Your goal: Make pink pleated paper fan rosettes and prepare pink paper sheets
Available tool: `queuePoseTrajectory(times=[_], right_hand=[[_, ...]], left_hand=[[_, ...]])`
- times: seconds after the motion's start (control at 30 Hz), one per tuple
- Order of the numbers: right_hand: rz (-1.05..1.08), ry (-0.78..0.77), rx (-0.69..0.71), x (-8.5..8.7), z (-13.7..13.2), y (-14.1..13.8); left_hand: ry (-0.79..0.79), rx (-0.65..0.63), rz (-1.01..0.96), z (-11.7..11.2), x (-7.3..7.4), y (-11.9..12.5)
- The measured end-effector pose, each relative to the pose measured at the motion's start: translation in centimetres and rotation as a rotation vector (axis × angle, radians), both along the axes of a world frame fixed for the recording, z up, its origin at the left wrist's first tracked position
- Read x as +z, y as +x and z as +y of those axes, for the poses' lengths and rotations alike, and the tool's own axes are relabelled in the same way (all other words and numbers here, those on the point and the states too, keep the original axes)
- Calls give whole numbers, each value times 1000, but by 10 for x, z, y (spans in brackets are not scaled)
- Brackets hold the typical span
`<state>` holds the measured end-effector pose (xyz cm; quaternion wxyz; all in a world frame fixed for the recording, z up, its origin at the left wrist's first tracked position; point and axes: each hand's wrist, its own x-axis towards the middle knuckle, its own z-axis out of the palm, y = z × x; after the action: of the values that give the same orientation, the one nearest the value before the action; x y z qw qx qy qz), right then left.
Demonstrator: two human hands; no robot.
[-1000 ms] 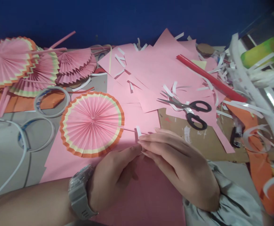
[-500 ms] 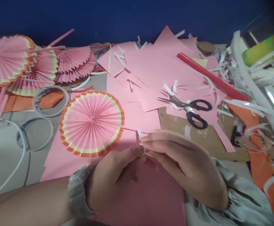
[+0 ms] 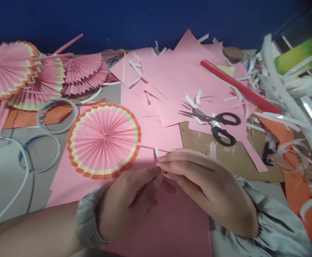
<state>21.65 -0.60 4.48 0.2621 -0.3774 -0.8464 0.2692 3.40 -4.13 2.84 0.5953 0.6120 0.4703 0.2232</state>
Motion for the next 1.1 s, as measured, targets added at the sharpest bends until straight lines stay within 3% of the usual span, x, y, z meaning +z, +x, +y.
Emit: queuePoseTrajectory(times=[0.3,0.97,1.1], right_hand=[[-65,116,-13,-1,-2,-2],[-20,-72,-62,-2,-3,1],[1,-54,-61,-2,-3,0]], left_hand=[[82,-38,54,2,0,0],[83,-26,28,3,1,1],[88,-34,22,1,-2,-1]])
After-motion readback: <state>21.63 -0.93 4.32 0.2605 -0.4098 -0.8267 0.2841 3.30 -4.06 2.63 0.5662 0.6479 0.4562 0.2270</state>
